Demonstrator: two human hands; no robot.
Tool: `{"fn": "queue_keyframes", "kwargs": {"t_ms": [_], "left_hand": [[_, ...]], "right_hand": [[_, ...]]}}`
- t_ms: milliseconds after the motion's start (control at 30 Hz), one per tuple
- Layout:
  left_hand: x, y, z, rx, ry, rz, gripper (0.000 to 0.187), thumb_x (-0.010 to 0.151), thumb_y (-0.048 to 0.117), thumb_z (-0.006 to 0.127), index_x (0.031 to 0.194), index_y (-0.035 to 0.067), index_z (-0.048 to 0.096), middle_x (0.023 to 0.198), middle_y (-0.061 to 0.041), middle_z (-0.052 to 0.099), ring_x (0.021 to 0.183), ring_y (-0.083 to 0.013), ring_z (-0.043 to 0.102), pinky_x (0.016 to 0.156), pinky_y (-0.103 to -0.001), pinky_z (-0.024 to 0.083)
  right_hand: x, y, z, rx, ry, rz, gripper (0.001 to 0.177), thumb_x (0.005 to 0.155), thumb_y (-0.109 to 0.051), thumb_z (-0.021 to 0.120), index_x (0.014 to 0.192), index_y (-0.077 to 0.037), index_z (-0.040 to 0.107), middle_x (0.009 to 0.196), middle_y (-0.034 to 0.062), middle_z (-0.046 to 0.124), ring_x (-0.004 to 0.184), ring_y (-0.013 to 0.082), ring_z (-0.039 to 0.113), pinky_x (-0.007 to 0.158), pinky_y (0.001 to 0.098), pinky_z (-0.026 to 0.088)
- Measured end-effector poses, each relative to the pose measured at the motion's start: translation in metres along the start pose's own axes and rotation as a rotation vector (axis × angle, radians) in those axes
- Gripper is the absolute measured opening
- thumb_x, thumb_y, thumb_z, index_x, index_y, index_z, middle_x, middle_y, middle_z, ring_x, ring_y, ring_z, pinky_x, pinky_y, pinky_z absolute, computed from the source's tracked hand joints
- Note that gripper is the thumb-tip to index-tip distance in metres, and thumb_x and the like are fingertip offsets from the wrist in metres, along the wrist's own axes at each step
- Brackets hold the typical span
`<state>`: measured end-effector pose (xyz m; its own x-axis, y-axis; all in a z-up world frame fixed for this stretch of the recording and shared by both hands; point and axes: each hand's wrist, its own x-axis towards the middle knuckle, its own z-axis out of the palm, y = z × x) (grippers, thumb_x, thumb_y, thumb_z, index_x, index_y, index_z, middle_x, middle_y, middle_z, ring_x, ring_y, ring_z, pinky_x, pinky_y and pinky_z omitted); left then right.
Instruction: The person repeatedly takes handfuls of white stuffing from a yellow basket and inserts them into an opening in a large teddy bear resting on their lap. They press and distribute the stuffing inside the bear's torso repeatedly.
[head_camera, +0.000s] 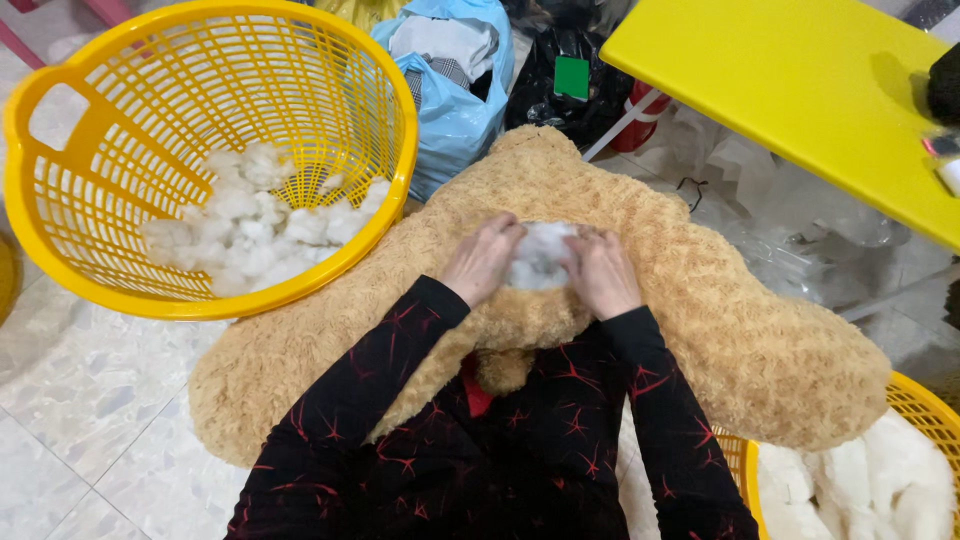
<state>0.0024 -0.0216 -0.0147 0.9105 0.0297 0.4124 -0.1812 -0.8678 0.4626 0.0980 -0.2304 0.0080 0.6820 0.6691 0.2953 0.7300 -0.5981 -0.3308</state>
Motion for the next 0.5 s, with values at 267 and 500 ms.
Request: {"fn": "queue_keyframes", "kwargs": {"t_ms": [267, 500], "left_hand": [[0.025, 0.016, 0.05, -0.171, -0.215, -0.075, 0.048, 0.086, -0.009, 0.05, 0.134, -0.014, 0.05, 0.145, -0.035, 0.046, 0.096, -0.0468, 0.069, 0.084, -0.049, 0.058], [0.023, -0.002, 0.069, -0.008, -0.247, -0.127, 0.014, 0.094, 0.001, 0.054, 0.098, -0.004, 0.066, 0.095, -0.027, 0.072, 0.086, -0.0366, 0.074, 0.072, -0.047, 0.059]], "right_hand": [[0.017, 0.023, 0.061, -0.227, 0.115, 0.079, 0.03, 0.083, -0.001, 0.057, 0.109, 0.009, 0.068, 0.104, 0.0325, 0.069, 0.094, 0.0464, 0.069, 0.078, 0.0553, 0.054], [0.01, 0.017, 0.057, -0.12, -0.038, 0.003, 0.015, 0.082, -0.004, 0.057, 0.079, -0.001, 0.072, 0.084, 0.0246, 0.071, 0.084, 0.0421, 0.07, 0.075, 0.0527, 0.055]]}}
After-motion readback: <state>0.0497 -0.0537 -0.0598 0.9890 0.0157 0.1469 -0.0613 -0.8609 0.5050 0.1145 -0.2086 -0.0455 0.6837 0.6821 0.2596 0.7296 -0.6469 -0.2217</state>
